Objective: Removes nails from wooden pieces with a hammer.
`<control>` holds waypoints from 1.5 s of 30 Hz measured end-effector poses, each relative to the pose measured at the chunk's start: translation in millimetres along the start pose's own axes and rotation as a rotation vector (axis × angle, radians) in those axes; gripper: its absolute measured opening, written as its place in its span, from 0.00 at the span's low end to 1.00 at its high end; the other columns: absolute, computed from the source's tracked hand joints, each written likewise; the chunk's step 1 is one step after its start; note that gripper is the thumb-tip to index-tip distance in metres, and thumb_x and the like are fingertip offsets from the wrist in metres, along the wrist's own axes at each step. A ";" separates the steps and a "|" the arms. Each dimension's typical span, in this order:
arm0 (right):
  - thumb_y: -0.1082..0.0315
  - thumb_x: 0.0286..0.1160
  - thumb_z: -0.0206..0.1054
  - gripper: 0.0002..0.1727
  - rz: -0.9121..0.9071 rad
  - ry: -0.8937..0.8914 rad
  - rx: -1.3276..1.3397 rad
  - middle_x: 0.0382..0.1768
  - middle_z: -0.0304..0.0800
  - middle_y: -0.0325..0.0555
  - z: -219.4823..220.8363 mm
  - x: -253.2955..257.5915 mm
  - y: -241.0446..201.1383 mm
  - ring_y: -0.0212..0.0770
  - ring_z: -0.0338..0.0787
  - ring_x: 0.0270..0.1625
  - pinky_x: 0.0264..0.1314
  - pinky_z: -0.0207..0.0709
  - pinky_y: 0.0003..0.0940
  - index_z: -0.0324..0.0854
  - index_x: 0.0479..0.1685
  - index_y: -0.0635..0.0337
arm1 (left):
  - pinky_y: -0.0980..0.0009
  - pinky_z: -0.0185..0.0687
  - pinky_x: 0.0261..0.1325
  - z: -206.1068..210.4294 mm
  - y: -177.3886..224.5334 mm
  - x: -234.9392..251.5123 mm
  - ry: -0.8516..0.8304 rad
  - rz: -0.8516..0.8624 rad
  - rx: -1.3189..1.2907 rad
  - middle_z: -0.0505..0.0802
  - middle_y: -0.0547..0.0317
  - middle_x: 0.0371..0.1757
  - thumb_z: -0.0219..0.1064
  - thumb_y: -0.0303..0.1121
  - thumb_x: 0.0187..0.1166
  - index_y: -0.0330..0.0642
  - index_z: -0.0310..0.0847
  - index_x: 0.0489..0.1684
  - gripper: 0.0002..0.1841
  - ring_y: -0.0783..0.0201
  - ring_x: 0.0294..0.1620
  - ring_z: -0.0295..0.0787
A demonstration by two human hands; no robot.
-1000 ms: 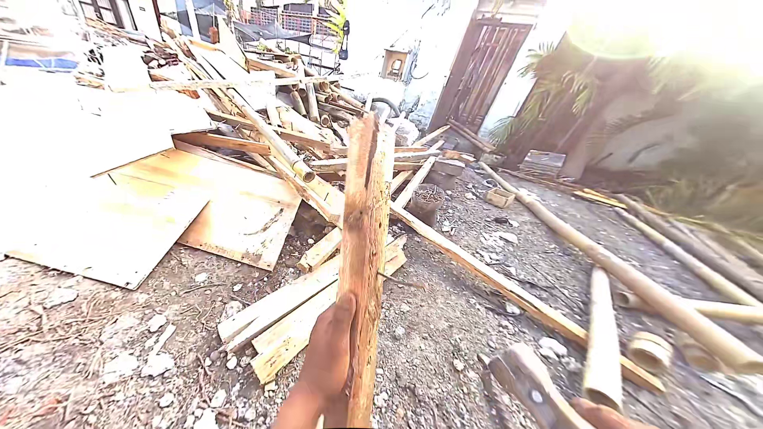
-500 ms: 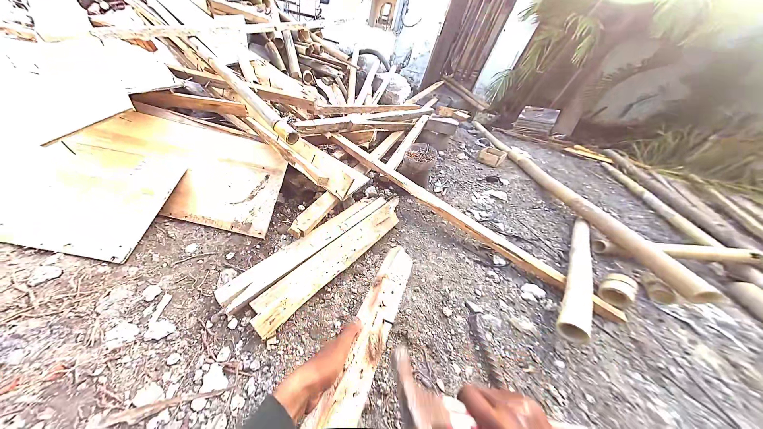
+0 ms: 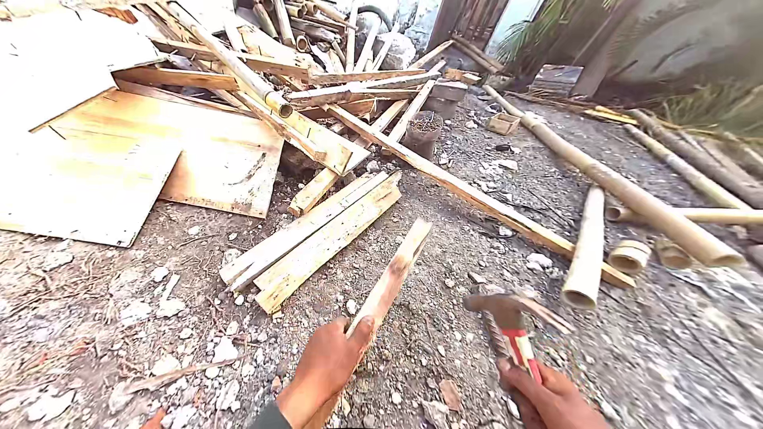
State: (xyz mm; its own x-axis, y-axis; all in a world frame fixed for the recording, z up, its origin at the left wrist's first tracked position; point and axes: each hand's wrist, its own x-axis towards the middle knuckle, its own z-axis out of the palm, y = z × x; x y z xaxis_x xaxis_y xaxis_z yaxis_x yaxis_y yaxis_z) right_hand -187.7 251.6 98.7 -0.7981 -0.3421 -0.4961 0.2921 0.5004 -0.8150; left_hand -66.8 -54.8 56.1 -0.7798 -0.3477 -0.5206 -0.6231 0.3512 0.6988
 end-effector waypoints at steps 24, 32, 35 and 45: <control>0.57 0.89 0.60 0.14 -0.011 -0.756 -0.637 0.20 0.74 0.39 11.2 -28.0 -126.7 0.34 0.71 0.13 0.16 0.69 0.32 0.80 0.62 0.54 | 0.71 0.84 0.28 -18.6 47.8 -14.9 0.516 0.936 -0.090 0.92 0.64 0.27 0.33 0.82 0.74 0.43 0.90 0.43 0.51 0.76 0.27 0.88; 0.57 0.87 0.61 0.14 -0.121 -0.691 -0.532 0.18 0.74 0.38 22.5 -38.5 -123.9 0.34 0.70 0.12 0.15 0.67 0.33 0.82 0.59 0.55 | 0.77 0.85 0.34 -26.5 38.3 -16.0 0.519 0.998 -0.181 0.94 0.63 0.30 0.36 0.78 0.79 0.39 0.91 0.46 0.49 0.81 0.31 0.89; 0.58 0.88 0.60 0.13 -0.124 -0.668 -0.455 0.19 0.73 0.39 47.7 -34.7 -119.4 0.34 0.70 0.13 0.16 0.69 0.34 0.80 0.57 0.58 | 0.76 0.83 0.29 -38.8 36.8 -15.8 0.592 0.835 -0.265 0.91 0.71 0.26 0.40 0.78 0.78 0.46 0.91 0.39 0.45 0.81 0.26 0.86; 0.58 0.89 0.60 0.13 -0.155 -0.771 -0.617 0.18 0.73 0.38 67.2 -19.6 -167.1 0.33 0.71 0.12 0.15 0.70 0.32 0.81 0.58 0.54 | 0.82 0.87 0.35 -84.3 -2.5 -29.0 0.848 0.799 -0.472 0.90 0.83 0.26 0.41 0.79 0.75 0.52 0.85 0.34 0.41 0.88 0.32 0.88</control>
State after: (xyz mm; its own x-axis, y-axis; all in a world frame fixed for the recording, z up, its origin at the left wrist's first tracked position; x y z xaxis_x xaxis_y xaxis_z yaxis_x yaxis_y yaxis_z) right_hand -185.4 121.3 224.5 -0.1801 -0.7515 -0.6346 -0.2857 0.6573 -0.6974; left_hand -37.6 -119.0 110.8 -0.5360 -0.6917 0.4840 0.2229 0.4371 0.8714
